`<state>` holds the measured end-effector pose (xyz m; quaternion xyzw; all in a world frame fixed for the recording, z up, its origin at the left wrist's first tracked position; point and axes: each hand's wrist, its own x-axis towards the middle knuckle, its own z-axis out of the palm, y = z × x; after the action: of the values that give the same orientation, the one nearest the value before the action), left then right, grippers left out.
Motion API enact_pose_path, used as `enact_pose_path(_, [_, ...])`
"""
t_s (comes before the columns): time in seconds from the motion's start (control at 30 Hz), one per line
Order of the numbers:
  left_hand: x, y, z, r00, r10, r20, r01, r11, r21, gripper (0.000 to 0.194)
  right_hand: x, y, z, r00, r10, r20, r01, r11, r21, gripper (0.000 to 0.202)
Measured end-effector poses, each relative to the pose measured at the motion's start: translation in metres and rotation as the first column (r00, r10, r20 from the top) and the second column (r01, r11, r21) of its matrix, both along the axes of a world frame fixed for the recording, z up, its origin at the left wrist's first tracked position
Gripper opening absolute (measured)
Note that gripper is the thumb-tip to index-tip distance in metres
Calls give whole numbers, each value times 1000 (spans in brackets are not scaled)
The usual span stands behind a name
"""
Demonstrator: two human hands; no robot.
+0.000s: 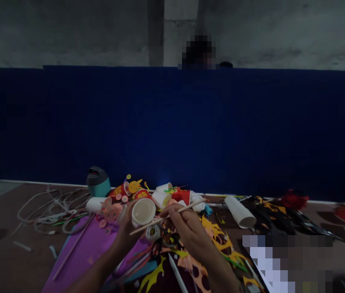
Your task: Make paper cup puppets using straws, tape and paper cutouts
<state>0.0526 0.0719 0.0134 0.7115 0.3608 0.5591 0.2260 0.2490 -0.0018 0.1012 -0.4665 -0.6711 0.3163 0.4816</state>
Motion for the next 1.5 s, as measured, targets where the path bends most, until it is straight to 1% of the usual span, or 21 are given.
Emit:
enact_pose_path(0.07, [0,0,1,1000,6,-18,-6,1000,4,51,-1,-1,1,998,-43,36,41,997,63,33])
enact_pose_path(0.13, [2,-2,3,1000,10,-22,-10,1000,3,48,-3,0,0,991,-77,112,60,988,145,30])
enact_pose_path(0.27, [7,-8,7,1000,-13,10,13,1000,-6,43,-13,5,-6,967,-50,249,-13,969,246,27])
enact_pose_path(0.4, [10,-12,9,998,-48,27,48,999,20,44,-20,7,-12,956,-28,293,-64,951,301,23])
enact_pose_path(0.63, [9,-9,4,999,-50,8,50,998,40,47,-21,7,-14,953,-18,301,-78,950,303,22])
enact_pose_path(0.77, [8,-8,2,998,-57,-14,58,997,43,50,-22,7,-14,952,-21,306,-88,938,336,21])
enact_pose_path(0.9, [8,-8,-1,997,-83,-1,83,996,37,55,-24,6,-14,943,-35,331,-94,926,365,20])
enact_pose_path(1.0, [9,-8,-3,995,-95,9,95,995,9,52,-26,5,-15,920,-60,387,-93,926,365,20])
enact_pose_path(1.1, [9,-8,-8,993,-115,14,115,993,-18,48,-29,3,-15,898,-58,437,-114,927,358,21])
enact_pose_path(1.2, [10,-9,-10,988,-148,38,149,989,-20,49,-30,2,-15,899,-52,435,-126,921,369,20])
enact_pose_path(1.37, [15,-17,-7,980,-184,77,185,983,-16,42,-31,8,-24,910,-78,406,-100,911,401,17])
enact_pose_path(1.43, [16,-22,-3,973,-208,95,214,976,-47,45,-32,11,-27,894,-98,438,-105,903,417,16])
enact_pose_path(1.5, [17,-26,2,969,-216,119,226,972,-71,51,-34,11,-26,869,-95,486,-126,907,402,15])
